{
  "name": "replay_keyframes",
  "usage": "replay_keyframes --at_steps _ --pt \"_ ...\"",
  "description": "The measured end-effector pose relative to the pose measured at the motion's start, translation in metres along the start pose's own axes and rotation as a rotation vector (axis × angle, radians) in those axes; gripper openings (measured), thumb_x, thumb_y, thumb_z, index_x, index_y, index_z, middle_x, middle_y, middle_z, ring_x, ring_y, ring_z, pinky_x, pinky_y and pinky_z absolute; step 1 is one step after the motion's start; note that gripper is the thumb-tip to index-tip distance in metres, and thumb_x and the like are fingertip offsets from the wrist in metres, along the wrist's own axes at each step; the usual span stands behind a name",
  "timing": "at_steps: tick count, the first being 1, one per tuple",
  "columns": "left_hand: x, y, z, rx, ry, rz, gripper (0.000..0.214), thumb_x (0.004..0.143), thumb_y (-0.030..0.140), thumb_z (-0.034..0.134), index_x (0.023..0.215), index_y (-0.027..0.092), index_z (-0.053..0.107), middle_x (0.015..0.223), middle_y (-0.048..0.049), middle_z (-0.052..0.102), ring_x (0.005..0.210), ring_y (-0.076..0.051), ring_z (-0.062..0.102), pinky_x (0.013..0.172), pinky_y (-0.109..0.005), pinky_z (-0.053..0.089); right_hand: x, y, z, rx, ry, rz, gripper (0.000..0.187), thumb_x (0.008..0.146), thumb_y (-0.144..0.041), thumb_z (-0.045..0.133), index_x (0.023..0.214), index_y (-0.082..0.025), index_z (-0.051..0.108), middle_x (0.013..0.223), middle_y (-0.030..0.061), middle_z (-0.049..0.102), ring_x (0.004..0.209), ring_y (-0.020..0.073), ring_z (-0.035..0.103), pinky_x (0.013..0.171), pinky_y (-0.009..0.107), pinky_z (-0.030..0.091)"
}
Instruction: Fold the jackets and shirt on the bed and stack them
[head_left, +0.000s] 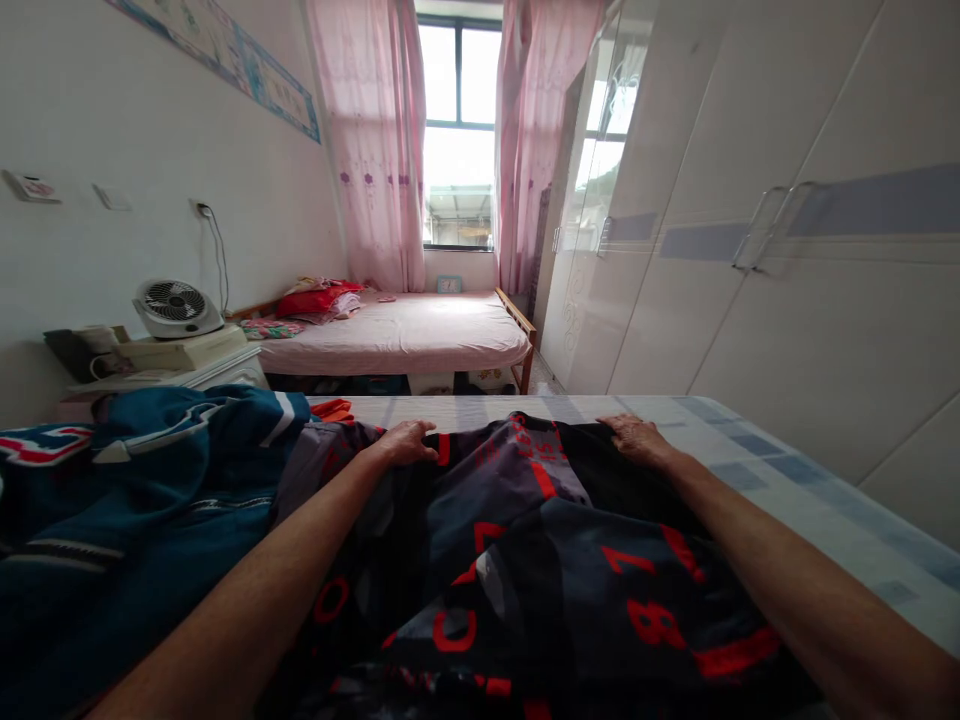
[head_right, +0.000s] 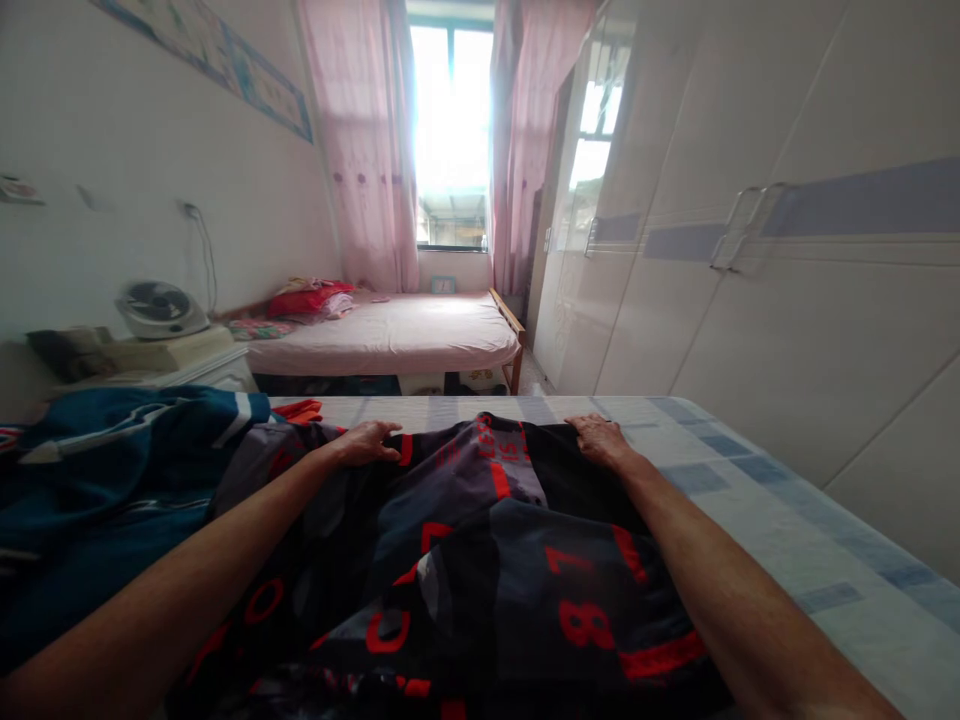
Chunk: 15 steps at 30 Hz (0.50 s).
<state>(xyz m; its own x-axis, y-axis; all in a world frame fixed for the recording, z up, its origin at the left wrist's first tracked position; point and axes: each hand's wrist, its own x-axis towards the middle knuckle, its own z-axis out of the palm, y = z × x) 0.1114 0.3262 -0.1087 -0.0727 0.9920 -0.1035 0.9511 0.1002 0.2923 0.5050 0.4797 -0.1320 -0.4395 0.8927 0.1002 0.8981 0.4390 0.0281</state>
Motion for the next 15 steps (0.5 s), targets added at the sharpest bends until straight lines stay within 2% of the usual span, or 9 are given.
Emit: replay_keyframes --at_steps 4,7,11,13,15 --pt "0.005 -0.003 -0.001 -0.003 -0.03 -0.049 0.033 0.087 0.034 0.056 0.114 0.016 0.056 0.116 -0.0076 0.058 0.099 -0.021 0.059 0.082 -0.041 0.051 0.012 0.001 0.009 -0.035 -0.043 -0.001 0.06 0.076 -0.01 0.039 0.135 -0.023 0.048 0.135 0.0125 0.052 0.126 0.0299 0.042 0.093 0.053 0.038" --pt "0.005 -0.008 -0.002 -0.022 -0.021 -0.067 0.033 0.088 0.035 0.055 0.114 0.015 0.056 0.114 -0.0076 0.059 0.098 -0.021 0.059 0.082 -0.041 0.051 0.017 0.002 0.01 -0.064 -0.066 0.008 0.061 0.074 -0.011 0.043 0.133 -0.023 0.05 0.13 0.0142 0.055 0.121 0.0302 0.047 0.089 0.051 0.04" --pt "0.007 -0.012 -0.001 -0.061 -0.046 -0.052 0.031 0.087 0.034 0.056 0.112 0.015 0.057 0.109 -0.0074 0.061 0.092 -0.018 0.061 0.079 -0.039 0.052 0.021 0.0 0.005 -0.109 -0.071 0.032 0.044 0.069 -0.013 0.049 0.109 -0.02 0.066 0.113 0.0151 0.064 0.108 0.0309 0.054 0.083 0.047 0.041" --pt "0.01 -0.011 -0.001 -0.071 -0.067 -0.031 0.028 0.087 0.034 0.057 0.105 0.013 0.059 0.101 -0.0054 0.063 0.086 -0.017 0.062 0.074 -0.036 0.053 0.019 -0.003 0.001 -0.124 -0.05 0.037 0.034 0.068 -0.013 0.05 0.097 -0.019 0.068 0.105 0.0139 0.067 0.104 0.0297 0.056 0.081 0.045 0.04" --pt "0.012 -0.007 -0.002 -0.068 -0.047 -0.003 0.024 0.086 0.034 0.058 0.097 0.012 0.061 0.094 -0.0033 0.064 0.08 -0.016 0.062 0.071 -0.033 0.053 0.014 -0.004 -0.006 -0.126 -0.001 0.039 0.03 0.07 -0.016 0.05 0.095 -0.019 0.067 0.104 0.0119 0.067 0.103 0.0276 0.056 0.082 0.043 0.037"
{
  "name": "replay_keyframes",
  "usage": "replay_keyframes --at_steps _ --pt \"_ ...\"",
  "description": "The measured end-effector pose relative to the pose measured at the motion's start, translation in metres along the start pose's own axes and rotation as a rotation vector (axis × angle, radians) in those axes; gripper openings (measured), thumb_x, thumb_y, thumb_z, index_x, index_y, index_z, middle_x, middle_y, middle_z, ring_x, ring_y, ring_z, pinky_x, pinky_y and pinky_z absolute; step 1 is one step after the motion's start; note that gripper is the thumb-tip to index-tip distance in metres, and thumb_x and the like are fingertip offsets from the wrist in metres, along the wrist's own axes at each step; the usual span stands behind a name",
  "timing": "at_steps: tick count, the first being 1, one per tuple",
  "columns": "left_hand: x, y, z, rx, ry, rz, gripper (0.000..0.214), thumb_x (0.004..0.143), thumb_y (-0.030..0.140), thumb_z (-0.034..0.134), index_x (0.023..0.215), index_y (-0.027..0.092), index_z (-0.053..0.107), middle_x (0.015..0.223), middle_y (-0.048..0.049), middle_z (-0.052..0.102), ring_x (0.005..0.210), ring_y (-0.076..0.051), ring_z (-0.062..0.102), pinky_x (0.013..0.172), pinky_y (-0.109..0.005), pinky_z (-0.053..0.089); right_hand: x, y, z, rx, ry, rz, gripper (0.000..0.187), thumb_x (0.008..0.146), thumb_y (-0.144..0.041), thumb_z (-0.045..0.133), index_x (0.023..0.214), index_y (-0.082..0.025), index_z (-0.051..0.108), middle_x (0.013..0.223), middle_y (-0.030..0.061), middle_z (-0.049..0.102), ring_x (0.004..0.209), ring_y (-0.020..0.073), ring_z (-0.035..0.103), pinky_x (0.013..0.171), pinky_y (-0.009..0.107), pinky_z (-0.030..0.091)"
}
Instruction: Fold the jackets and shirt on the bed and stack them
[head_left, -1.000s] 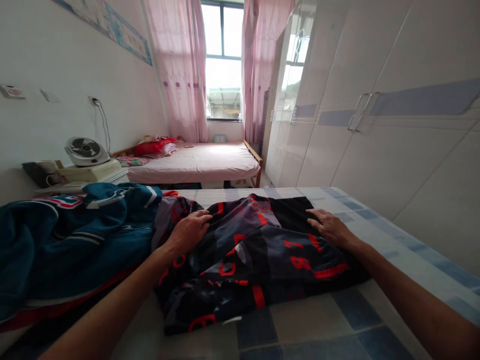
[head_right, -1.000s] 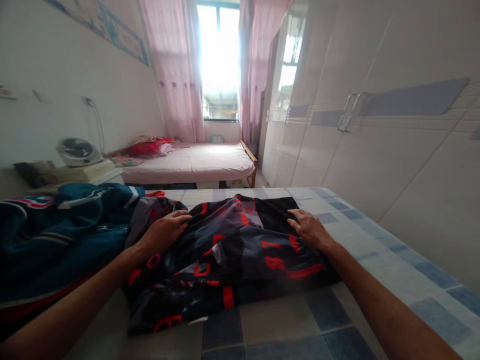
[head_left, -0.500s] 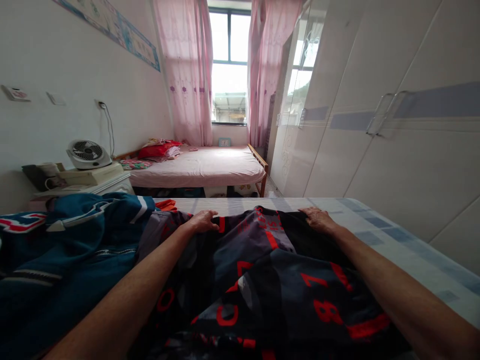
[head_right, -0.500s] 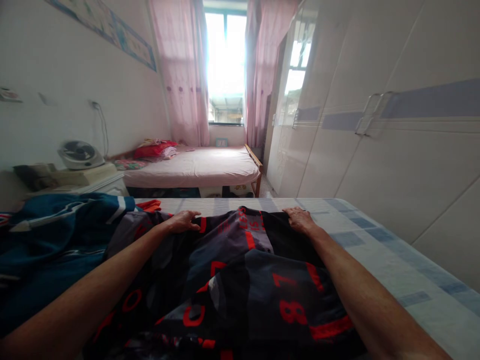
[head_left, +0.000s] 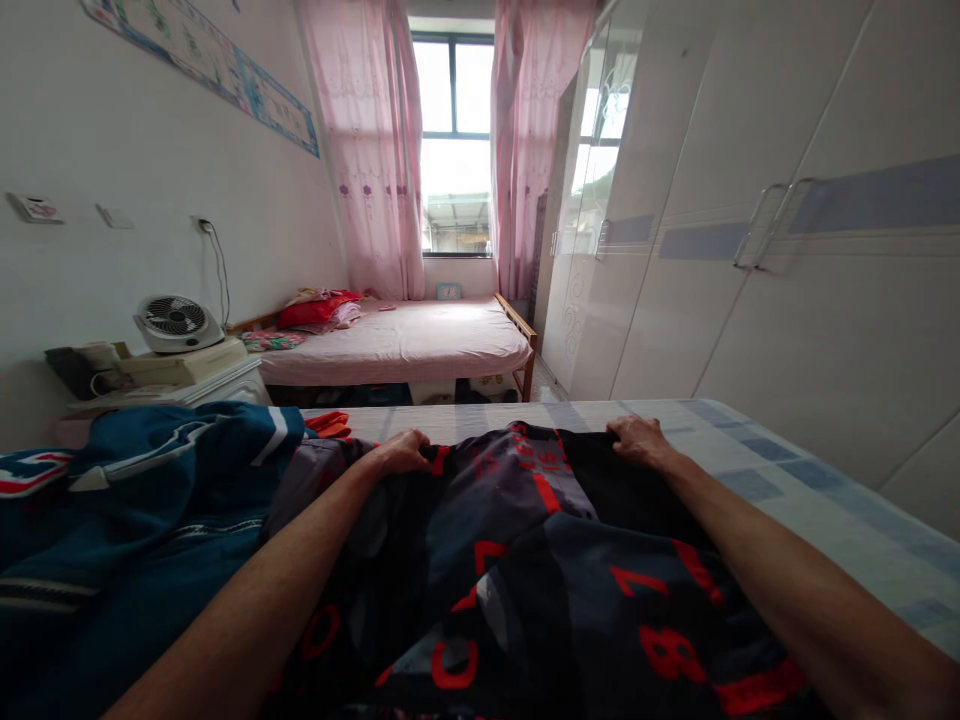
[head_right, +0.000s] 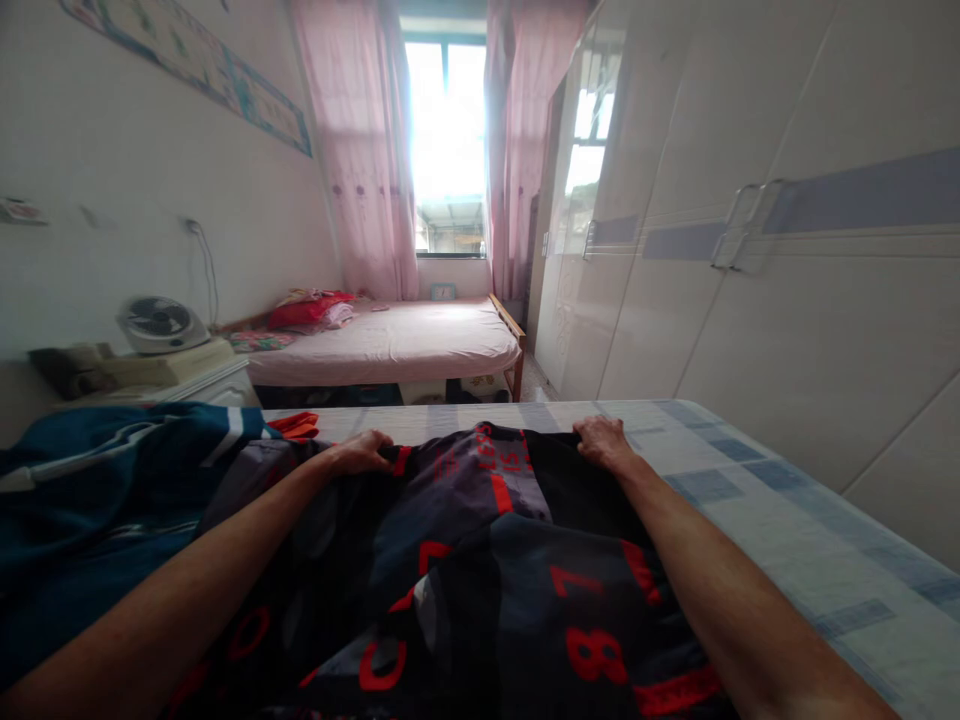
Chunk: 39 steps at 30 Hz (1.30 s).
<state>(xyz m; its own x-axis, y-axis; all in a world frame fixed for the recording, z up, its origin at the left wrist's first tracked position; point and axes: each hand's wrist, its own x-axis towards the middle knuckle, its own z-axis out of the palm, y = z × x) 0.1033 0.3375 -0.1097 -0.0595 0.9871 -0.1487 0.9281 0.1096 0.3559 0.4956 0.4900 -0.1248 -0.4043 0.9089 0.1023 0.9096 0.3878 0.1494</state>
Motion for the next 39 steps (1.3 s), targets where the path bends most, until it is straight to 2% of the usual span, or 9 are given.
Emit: replay_keyframes --at_steps 5,10,14,17,22,26,31,35,39 --pt "-0.018 0.018 -0.016 0.006 0.269 0.128 0.01 0.075 0.019 0.062 0.084 0.015 0.059 0.093 -0.0035 0.061 0.086 -0.019 0.06 0.075 -0.03 0.048 -0.028 0.012 -0.026 0.023 0.222 0.047 0.032 0.079 -0.02 0.041 0.106 -0.018 0.058 0.111 0.0104 0.062 0.106 0.0241 0.053 0.088 0.041 0.031" --pt "-0.087 0.031 -0.011 0.039 0.498 0.33 0.023 0.077 0.009 0.046 0.095 0.02 0.053 0.125 -0.006 0.053 0.106 -0.022 0.055 0.088 -0.034 0.043 -0.085 0.034 -0.031 0.049 0.457 -0.007 0.02 0.08 -0.023 0.042 0.091 -0.017 0.058 0.094 0.0091 0.063 0.094 0.0238 0.056 0.084 0.038 0.032" --pt "-0.148 0.033 0.028 0.211 0.412 0.527 0.027 0.083 0.008 0.039 0.1 0.021 0.055 0.122 -0.0059 0.058 0.107 -0.022 0.056 0.09 -0.036 0.044 -0.139 0.045 -0.007 0.057 0.261 -0.091 0.02 0.073 -0.013 0.045 0.083 -0.02 0.06 0.09 0.0058 0.065 0.092 0.0227 0.058 0.082 0.037 0.032" --pt "-0.175 0.036 0.055 0.203 0.27 0.501 0.033 0.08 0.004 0.041 0.104 0.019 0.057 0.115 -0.006 0.062 0.104 -0.02 0.058 0.09 -0.032 0.047 -0.157 0.044 -0.007 0.087 0.092 -0.06 0.027 0.069 -0.008 0.043 0.082 -0.021 0.063 0.092 0.0049 0.066 0.092 0.0218 0.06 0.078 0.034 0.035" --pt "-0.182 0.044 0.075 0.138 0.381 0.338 0.034 0.083 0.011 0.042 0.113 0.016 0.057 0.112 -0.0088 0.066 0.104 -0.023 0.061 0.091 -0.038 0.048 -0.132 -0.01 -0.065 0.249 0.208 -0.044 0.029 0.086 -0.022 0.037 0.095 -0.018 0.065 0.105 0.0095 0.066 0.097 0.0198 0.059 0.083 0.029 0.038" --pt "-0.178 0.043 0.089 0.143 0.486 0.379 0.034 0.083 0.011 0.043 0.113 0.016 0.058 0.112 -0.0092 0.067 0.106 -0.023 0.061 0.092 -0.039 0.049 -0.091 -0.088 -0.098 0.331 -0.11 -0.184 0.042 0.091 -0.039 0.032 0.092 -0.016 0.068 0.096 0.0087 0.069 0.087 0.0182 0.061 0.074 0.025 0.04" --pt "-0.18 0.042 0.101 0.205 0.548 0.432 0.039 0.079 0.006 0.045 0.116 0.012 0.058 0.115 -0.0123 0.065 0.107 -0.024 0.06 0.093 -0.042 0.049 -0.051 -0.157 -0.091 0.313 -0.307 -0.16 0.034 0.076 -0.044 0.057 0.067 -0.013 0.069 0.068 0.0102 0.067 0.068 0.0201 0.061 0.057 0.026 0.038" --pt "-0.181 0.044 0.099 0.18 0.521 0.417 0.041 0.077 0.005 0.045 0.116 0.012 0.057 0.116 -0.0118 0.065 0.109 -0.024 0.059 0.095 -0.041 0.048 -0.04 -0.171 -0.086 0.327 -0.36 -0.175 0.009 0.06 -0.022 0.069 0.056 -0.015 0.066 0.056 0.0048 0.062 0.062 0.0178 0.058 0.054 0.024 0.037" --pt "-0.181 0.045 0.099 0.084 0.491 0.39 0.045 0.076 0.005 0.045 0.12 0.011 0.054 0.118 -0.0129 0.063 0.111 -0.024 0.057 0.097 -0.042 0.046 -0.044 -0.159 -0.095 0.413 -0.258 -0.198 0.007 0.065 -0.02 0.063 0.064 -0.016 0.068 0.061 0.0015 0.064 0.062 0.0142 0.056 0.054 0.023 0.037"
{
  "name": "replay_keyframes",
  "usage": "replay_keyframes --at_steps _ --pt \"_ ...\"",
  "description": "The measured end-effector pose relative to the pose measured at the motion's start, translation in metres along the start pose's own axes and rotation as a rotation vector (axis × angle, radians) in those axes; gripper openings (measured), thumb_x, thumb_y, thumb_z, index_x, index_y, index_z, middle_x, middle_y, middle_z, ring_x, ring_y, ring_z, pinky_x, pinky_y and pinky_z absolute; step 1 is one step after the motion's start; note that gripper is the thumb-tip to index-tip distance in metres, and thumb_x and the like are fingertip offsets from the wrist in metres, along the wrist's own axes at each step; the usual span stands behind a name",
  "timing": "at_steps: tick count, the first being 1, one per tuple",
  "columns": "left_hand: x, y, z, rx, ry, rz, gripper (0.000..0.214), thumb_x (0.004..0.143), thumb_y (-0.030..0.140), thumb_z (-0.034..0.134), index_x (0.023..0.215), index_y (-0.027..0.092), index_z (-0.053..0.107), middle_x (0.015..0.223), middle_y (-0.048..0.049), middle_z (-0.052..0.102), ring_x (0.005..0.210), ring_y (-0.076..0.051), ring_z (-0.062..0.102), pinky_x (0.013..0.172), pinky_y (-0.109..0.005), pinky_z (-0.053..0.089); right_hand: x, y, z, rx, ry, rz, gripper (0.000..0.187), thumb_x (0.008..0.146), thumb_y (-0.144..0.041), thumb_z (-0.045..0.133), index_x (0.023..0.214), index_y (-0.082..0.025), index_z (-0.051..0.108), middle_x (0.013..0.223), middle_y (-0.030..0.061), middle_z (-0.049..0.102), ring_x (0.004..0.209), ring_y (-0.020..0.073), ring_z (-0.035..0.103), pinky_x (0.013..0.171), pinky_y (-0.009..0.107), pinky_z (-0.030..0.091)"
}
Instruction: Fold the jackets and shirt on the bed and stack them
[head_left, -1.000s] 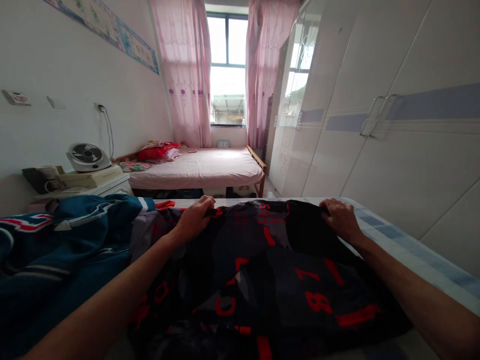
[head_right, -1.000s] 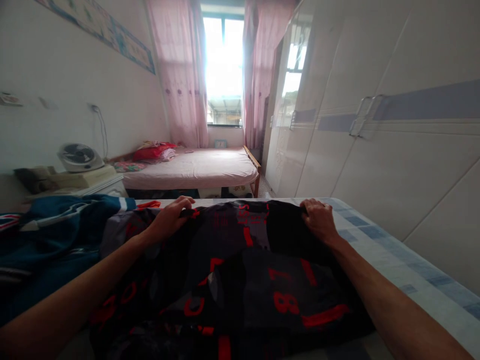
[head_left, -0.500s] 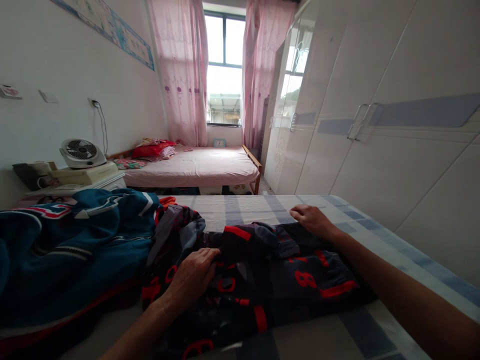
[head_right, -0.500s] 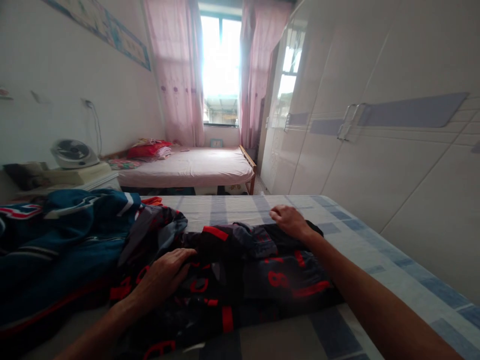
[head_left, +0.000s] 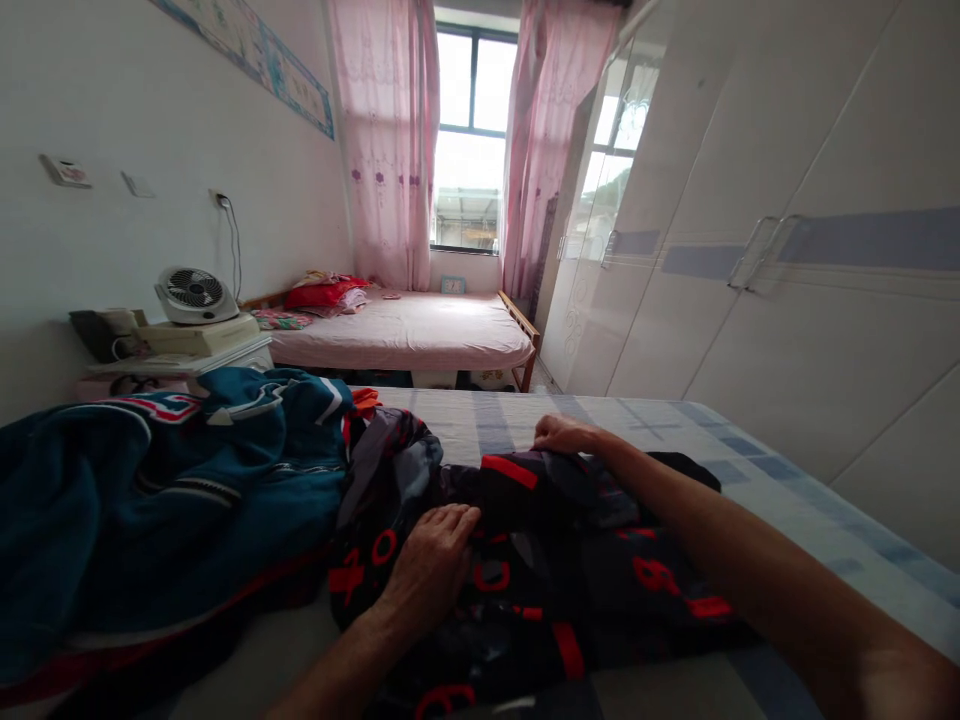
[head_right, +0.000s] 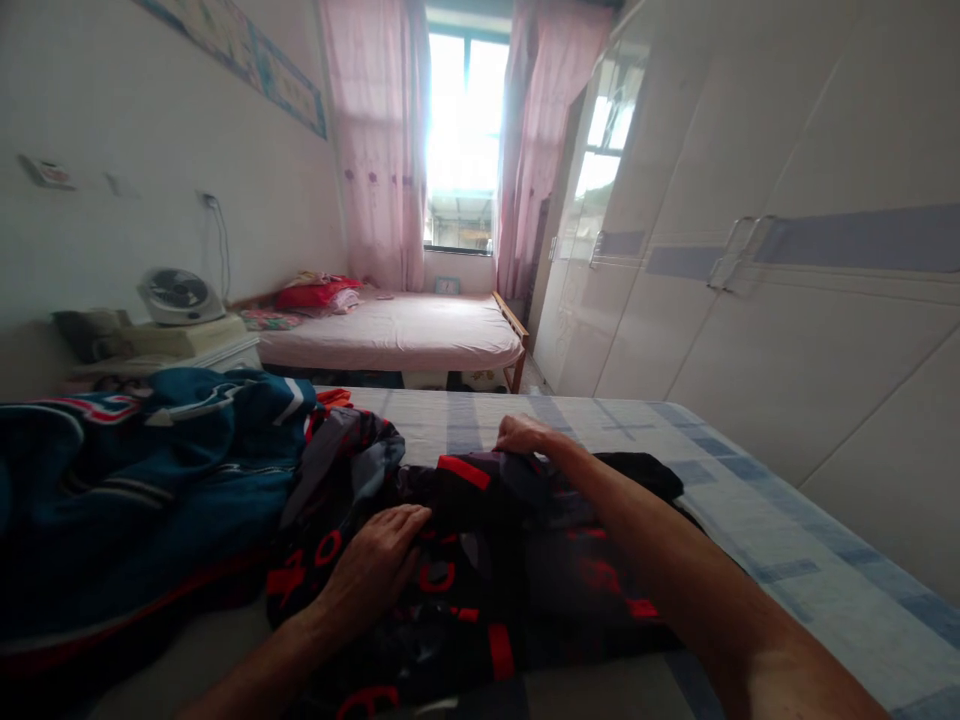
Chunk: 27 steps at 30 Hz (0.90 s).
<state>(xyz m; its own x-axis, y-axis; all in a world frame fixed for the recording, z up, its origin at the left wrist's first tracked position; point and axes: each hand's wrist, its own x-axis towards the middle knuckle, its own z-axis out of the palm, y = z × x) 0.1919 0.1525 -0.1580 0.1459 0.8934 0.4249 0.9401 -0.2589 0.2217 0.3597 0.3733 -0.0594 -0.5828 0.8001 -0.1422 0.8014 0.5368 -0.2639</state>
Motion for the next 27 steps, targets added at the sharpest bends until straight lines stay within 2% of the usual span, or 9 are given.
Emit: replay_keyframes --at_steps 4,7,9,11,14,19,21,24,27 --pt "-0.003 -0.003 0.005 -0.101 0.014 -0.082 0.067 0.074 0.006 0.046 0.139 0.009 0.031 0.118 -0.0144 0.062 0.11 -0.025 0.057 0.096 -0.043 0.046 -0.013 0.009 -0.023 0.086 0.299 0.009 0.028 0.085 -0.03 0.042 0.089 -0.014 0.065 0.082 0.006 0.066 0.074 0.015 0.056 0.062 0.024 0.04" --pt "-0.005 -0.008 0.01 -0.156 0.043 -0.11 0.073 0.078 0.011 0.047 0.145 0.012 0.017 0.126 -0.0153 0.057 0.116 -0.025 0.053 0.097 -0.044 0.046 -0.012 0.01 -0.035 0.374 0.591 -0.041 0.039 0.09 -0.041 0.03 0.101 -0.014 0.057 0.084 0.0062 0.063 0.074 0.0153 0.055 0.063 0.025 0.042" --pt "-0.004 -0.012 0.011 -0.168 0.074 -0.131 0.071 0.08 0.014 0.046 0.145 0.014 0.017 0.133 -0.0152 0.051 0.123 -0.025 0.049 0.1 -0.044 0.044 -0.006 0.01 -0.039 0.553 0.705 -0.113 0.038 0.09 -0.042 0.031 0.103 -0.015 0.054 0.086 0.0053 0.062 0.075 0.0146 0.055 0.065 0.024 0.044" --pt "0.0 -0.017 0.011 -0.153 0.083 -0.143 0.065 0.081 0.015 0.045 0.143 0.013 0.023 0.138 -0.0158 0.046 0.129 -0.025 0.044 0.104 -0.044 0.04 -0.002 0.014 -0.041 0.559 0.698 -0.133 0.033 0.089 -0.036 0.034 0.105 -0.014 0.053 0.092 0.006 0.063 0.078 0.0141 0.056 0.07 0.025 0.046" --pt "0.008 -0.023 0.006 -0.099 0.066 -0.158 0.056 0.082 0.019 0.046 0.136 0.009 0.037 0.138 -0.0174 0.047 0.13 -0.027 0.041 0.107 -0.044 0.037 -0.01 0.033 -0.038 0.439 0.609 -0.072 0.024 0.081 -0.02 0.043 0.099 -0.014 0.059 0.095 0.0079 0.064 0.084 0.0156 0.057 0.078 0.028 0.045" --pt "0.021 -0.028 -0.006 -0.048 -0.003 -0.159 0.042 0.081 0.026 0.053 0.119 0.011 0.056 0.129 -0.0161 0.055 0.124 -0.028 0.047 0.104 -0.043 0.04 -0.073 0.105 -0.016 0.259 0.419 -0.027 0.035 0.06 0.0 0.048 0.084 -0.016 0.068 0.099 0.007 0.066 0.094 0.018 0.058 0.089 0.029 0.04" --pt "0.026 -0.029 -0.008 -0.034 -0.018 -0.155 0.038 0.079 0.027 0.055 0.114 0.011 0.059 0.128 -0.0164 0.055 0.122 -0.029 0.049 0.103 -0.044 0.04 -0.102 0.14 -0.002 0.128 0.331 0.011 0.048 0.056 0.002 0.047 0.095 -0.016 0.068 0.109 0.0085 0.064 0.1 0.02 0.057 0.09 0.03 0.04" --pt "0.037 -0.03 -0.01 0.008 -0.057 -0.127 0.024 0.078 0.024 0.054 0.098 0.014 0.063 0.119 -0.0138 0.06 0.116 -0.028 0.052 0.099 -0.042 0.042 -0.132 0.183 0.018 -0.204 0.25 0.097 0.065 0.059 0.0 0.048 0.12 -0.019 0.059 0.129 0.0118 0.053 0.118 0.0249 0.048 0.09 0.036 0.04" --pt "0.051 -0.028 -0.016 0.069 -0.087 -0.146 0.015 0.078 0.018 0.047 0.089 0.019 0.058 0.101 -0.0084 0.063 0.095 -0.024 0.06 0.081 -0.035 0.049 -0.141 0.198 0.031 -0.37 0.314 0.097 0.057 0.068 -0.005 0.048 0.121 -0.021 0.058 0.131 0.0129 0.053 0.121 0.0256 0.046 0.088 0.039 0.038"
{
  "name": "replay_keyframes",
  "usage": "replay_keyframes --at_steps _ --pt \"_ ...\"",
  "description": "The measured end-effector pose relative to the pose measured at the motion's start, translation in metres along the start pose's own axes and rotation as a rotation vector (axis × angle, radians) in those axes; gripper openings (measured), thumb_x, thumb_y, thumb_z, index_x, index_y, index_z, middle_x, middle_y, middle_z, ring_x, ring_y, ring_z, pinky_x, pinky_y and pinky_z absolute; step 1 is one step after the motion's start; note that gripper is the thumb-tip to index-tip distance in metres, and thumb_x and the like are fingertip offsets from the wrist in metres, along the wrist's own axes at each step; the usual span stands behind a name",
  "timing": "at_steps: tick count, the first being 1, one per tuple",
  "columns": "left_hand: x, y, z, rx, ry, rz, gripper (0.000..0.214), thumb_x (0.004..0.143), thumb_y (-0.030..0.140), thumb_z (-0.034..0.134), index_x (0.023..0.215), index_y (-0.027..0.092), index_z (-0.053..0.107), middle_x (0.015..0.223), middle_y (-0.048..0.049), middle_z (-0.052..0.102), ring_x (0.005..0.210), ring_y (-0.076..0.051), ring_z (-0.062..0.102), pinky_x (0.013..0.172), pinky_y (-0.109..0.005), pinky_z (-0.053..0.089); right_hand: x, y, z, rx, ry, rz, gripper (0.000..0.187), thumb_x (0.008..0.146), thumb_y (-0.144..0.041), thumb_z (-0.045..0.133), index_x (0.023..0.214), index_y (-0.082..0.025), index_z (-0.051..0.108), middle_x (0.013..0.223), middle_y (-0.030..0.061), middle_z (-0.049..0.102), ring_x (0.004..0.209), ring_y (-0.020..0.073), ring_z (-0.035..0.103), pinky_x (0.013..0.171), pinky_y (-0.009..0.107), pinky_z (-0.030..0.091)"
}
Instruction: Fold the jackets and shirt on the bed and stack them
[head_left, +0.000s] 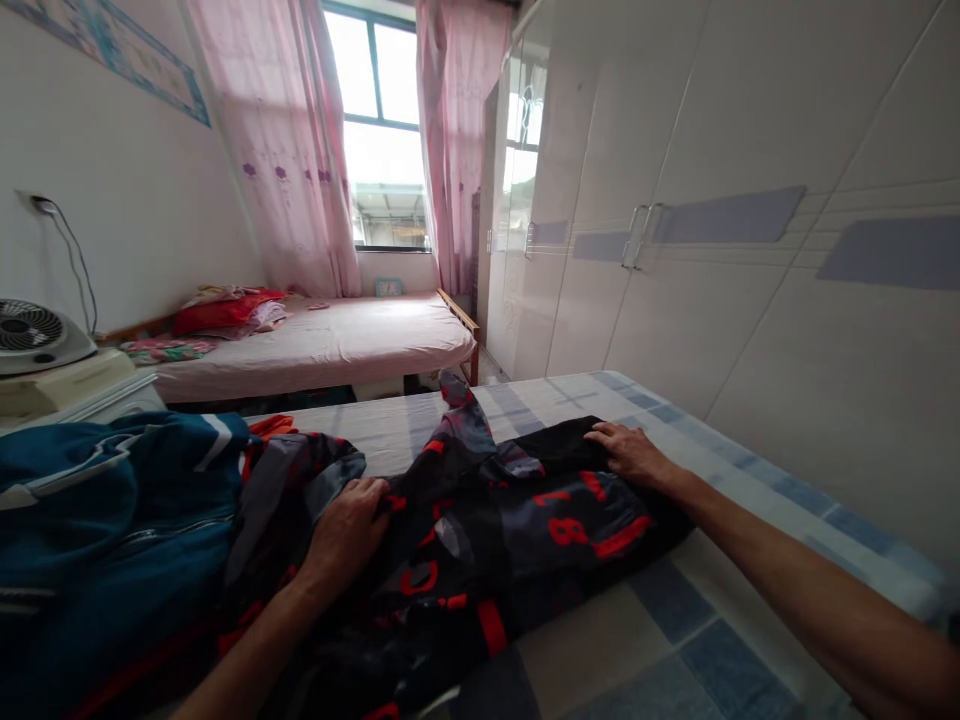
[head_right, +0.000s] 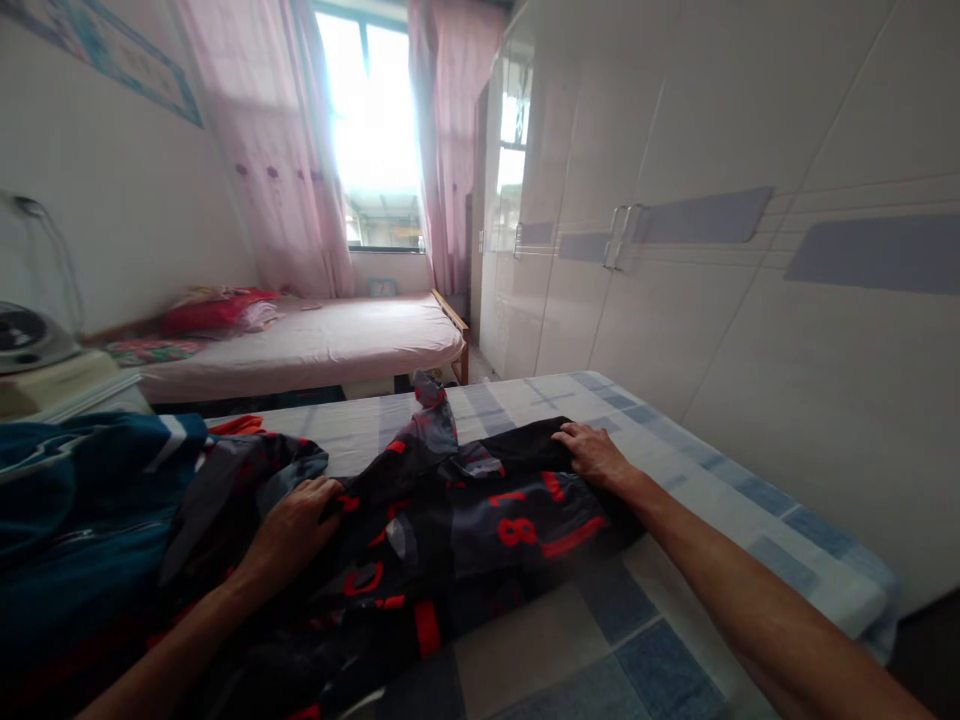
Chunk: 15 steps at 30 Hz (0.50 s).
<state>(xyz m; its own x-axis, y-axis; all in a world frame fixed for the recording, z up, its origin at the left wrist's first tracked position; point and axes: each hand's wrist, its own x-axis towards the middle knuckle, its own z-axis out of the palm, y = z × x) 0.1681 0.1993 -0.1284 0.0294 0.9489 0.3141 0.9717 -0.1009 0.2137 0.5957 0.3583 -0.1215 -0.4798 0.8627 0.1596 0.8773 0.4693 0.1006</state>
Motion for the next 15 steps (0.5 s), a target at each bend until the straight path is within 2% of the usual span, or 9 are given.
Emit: replay_keyframes --at_steps 2,5,6,8,11,13,15 --pt "0.008 0.001 -0.008 0.039 0.077 -0.012 0.014 0.079 0.016 0.044 0.087 0.02 0.053 0.095 -0.006 0.06 0.084 -0.021 0.06 0.072 -0.032 0.048 0.0 -0.004 0.001 -0.004 0.062 -0.014 0.04 0.075 -0.008 0.046 0.108 -0.019 0.064 0.119 0.0124 0.061 0.111 0.0235 0.053 0.088 0.037 0.037" --pt "0.01 -0.004 -0.018 0.108 0.293 0.064 0.009 0.082 0.017 0.042 0.084 0.021 0.05 0.095 -0.0069 0.055 0.091 -0.022 0.056 0.078 -0.032 0.046 0.0 -0.011 -0.003 0.016 0.204 0.04 0.028 0.085 -0.015 0.041 0.099 -0.017 0.066 0.106 0.0125 0.066 0.104 0.0229 0.055 0.09 0.036 0.034" --pt "0.008 -0.007 -0.019 0.137 0.311 0.099 0.01 0.082 0.017 0.042 0.083 0.021 0.051 0.095 -0.0076 0.055 0.094 -0.023 0.055 0.081 -0.033 0.045 -0.002 -0.012 -0.005 0.042 0.223 0.063 0.028 0.085 -0.017 0.041 0.099 -0.017 0.066 0.107 0.0125 0.066 0.106 0.0232 0.054 0.09 0.036 0.033" --pt "0.0 -0.012 -0.016 0.189 0.188 0.147 0.017 0.082 0.013 0.039 0.083 0.021 0.054 0.093 -0.0077 0.056 0.091 -0.024 0.055 0.079 -0.034 0.045 -0.007 -0.011 -0.005 0.135 0.161 0.091 0.028 0.082 -0.014 0.044 0.097 -0.019 0.067 0.107 0.01 0.066 0.106 0.0222 0.054 0.089 0.033 0.035" --pt "-0.015 -0.017 -0.009 0.205 -0.113 0.126 0.029 0.074 0.003 0.037 0.082 0.021 0.058 0.09 -0.0064 0.059 0.088 -0.022 0.057 0.074 -0.032 0.045 -0.013 -0.008 -0.006 0.27 -0.021 0.124 0.029 0.071 -0.009 0.049 0.086 -0.022 0.069 0.098 0.0044 0.069 0.093 0.019 0.06 0.083 0.03 0.039" --pt "-0.02 -0.015 -0.01 0.139 -0.21 0.061 0.031 0.069 0.003 0.04 0.084 0.021 0.059 0.093 -0.0054 0.061 0.092 -0.021 0.058 0.077 -0.031 0.045 -0.008 -0.012 -0.011 0.317 -0.023 0.162 0.028 0.07 -0.009 0.049 0.084 -0.022 0.07 0.096 0.0048 0.069 0.092 0.0199 0.06 0.084 0.031 0.04" --pt "-0.02 -0.012 -0.016 0.012 -0.259 -0.009 0.03 0.07 0.01 0.044 0.092 0.021 0.061 0.101 -0.005 0.062 0.096 -0.021 0.059 0.081 -0.032 0.045 0.006 -0.023 -0.02 0.4 0.008 0.185 0.026 0.075 -0.014 0.049 0.089 -0.021 0.07 0.102 0.0072 0.068 0.099 0.0218 0.058 0.089 0.033 0.039"
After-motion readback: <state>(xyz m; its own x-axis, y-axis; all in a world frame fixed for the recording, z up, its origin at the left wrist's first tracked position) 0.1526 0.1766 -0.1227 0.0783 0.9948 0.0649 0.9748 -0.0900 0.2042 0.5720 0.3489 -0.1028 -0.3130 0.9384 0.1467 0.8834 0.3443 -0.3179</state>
